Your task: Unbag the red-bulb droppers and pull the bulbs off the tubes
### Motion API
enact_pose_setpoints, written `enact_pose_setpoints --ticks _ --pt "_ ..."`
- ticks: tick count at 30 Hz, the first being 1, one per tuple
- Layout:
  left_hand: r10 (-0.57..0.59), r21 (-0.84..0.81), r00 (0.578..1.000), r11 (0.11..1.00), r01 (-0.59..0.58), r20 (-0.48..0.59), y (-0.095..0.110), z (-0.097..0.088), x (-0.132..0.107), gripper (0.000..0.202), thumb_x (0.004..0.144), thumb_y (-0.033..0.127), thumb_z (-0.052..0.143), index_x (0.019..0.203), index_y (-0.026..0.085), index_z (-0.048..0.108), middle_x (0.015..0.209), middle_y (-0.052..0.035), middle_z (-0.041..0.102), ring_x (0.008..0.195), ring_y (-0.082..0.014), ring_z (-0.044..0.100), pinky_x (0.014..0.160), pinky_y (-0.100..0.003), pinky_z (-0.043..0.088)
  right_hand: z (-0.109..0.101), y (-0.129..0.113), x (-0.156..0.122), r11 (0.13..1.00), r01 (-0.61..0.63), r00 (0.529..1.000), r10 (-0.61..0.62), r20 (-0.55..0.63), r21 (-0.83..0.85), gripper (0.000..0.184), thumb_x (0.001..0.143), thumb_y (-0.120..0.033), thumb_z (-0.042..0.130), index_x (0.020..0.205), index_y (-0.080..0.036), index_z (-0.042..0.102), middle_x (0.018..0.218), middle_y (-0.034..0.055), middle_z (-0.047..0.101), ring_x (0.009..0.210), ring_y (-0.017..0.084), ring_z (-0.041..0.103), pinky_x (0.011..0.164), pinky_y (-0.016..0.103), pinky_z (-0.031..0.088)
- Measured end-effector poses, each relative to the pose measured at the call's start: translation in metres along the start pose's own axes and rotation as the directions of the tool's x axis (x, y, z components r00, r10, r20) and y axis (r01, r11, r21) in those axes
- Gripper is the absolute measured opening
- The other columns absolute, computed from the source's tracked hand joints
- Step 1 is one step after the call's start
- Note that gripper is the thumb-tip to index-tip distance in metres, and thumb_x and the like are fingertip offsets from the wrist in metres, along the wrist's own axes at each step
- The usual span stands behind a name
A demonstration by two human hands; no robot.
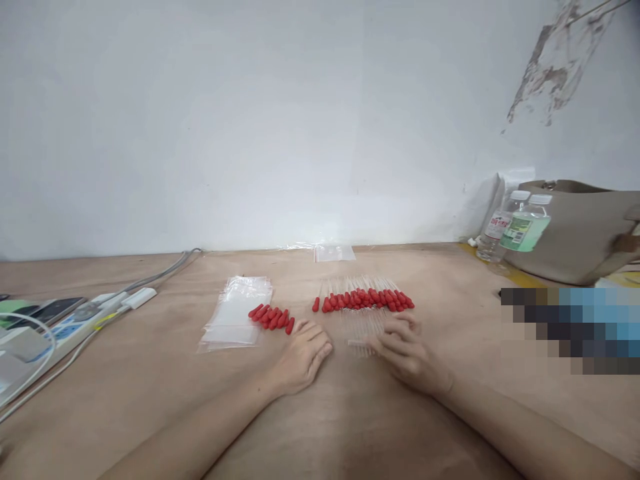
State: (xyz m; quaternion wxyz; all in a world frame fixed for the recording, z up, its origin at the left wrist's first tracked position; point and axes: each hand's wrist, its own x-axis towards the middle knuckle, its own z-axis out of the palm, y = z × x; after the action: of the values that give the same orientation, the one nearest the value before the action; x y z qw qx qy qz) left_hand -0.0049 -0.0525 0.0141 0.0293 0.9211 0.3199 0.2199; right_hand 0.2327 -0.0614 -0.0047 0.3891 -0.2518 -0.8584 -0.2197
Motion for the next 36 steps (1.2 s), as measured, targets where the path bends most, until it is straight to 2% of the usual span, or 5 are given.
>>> enact_pose_setpoints --ticks 7,12,16,28,36 --pt "-0.245 -0.135 0.946 0.966 0.220 -0.214 -0.028 -0.022 0.003 0.021 0.089 0.028 0.035 0.093 0.021 0.054 0.089 -0.0037 0.055 0.085 -0.0159 0.052 0.076 -0.029 0.041 -0.007 0.019 -0.005 0.841 -0.516 0.852 0.524 0.002 -0.161 0.020 0.080 -0.019 0.045 0.090 -0.022 0.063 0.072 0.0004 0.063 0.070 0.013 0.054 0.080 0.034 0.024" --pt "-0.538 -0.153 0.756 0.839 0.522 -0.372 -0.077 -0.060 0.004 0.028 0.080 0.029 0.040 0.098 0.016 0.057 0.090 -0.0057 0.057 0.081 -0.0175 0.056 0.072 -0.029 0.045 -0.007 0.021 -0.009 0.733 -0.640 0.738 0.670 0.082 -0.228 0.019 0.073 -0.016 0.041 0.083 -0.018 0.057 0.071 0.0012 0.064 0.064 0.014 0.055 0.073 0.030 0.026" --pt "-0.693 -0.175 0.656 0.715 0.677 -0.299 -0.101 -0.071 -0.002 0.033 0.072 0.032 0.045 0.099 0.018 0.057 0.087 -0.0024 0.060 0.070 -0.0149 0.059 0.066 -0.026 0.046 -0.002 0.018 -0.008 0.750 -0.620 0.749 0.653 0.111 -0.228 0.017 0.077 -0.016 0.040 0.078 -0.019 0.057 0.075 0.0014 0.064 0.069 0.014 0.056 0.071 0.029 0.026" --pt "-0.738 -0.096 0.627 0.663 0.742 -0.248 -0.119 -0.060 -0.013 0.032 0.066 0.037 0.052 0.090 0.017 0.059 0.075 -0.0013 0.066 0.066 -0.0169 0.061 0.063 -0.026 0.045 -0.001 0.010 -0.007 0.810 -0.541 0.789 0.581 0.198 -0.225 0.022 0.080 -0.037 0.048 0.085 -0.021 0.063 0.081 0.0027 0.061 0.078 0.016 0.054 0.077 0.033 0.024" --pt "-0.695 -0.034 0.649 0.690 0.723 -0.307 -0.116 -0.071 -0.010 0.032 0.074 0.045 0.045 0.081 0.017 0.060 0.081 -0.0044 0.065 0.071 -0.0197 0.059 0.065 -0.030 0.044 0.002 0.014 -0.008 0.799 -0.554 0.792 0.592 0.147 -0.233 0.024 0.084 -0.033 0.044 0.079 -0.021 0.063 0.078 0.0021 0.061 0.075 0.014 0.054 0.075 0.032 0.025"
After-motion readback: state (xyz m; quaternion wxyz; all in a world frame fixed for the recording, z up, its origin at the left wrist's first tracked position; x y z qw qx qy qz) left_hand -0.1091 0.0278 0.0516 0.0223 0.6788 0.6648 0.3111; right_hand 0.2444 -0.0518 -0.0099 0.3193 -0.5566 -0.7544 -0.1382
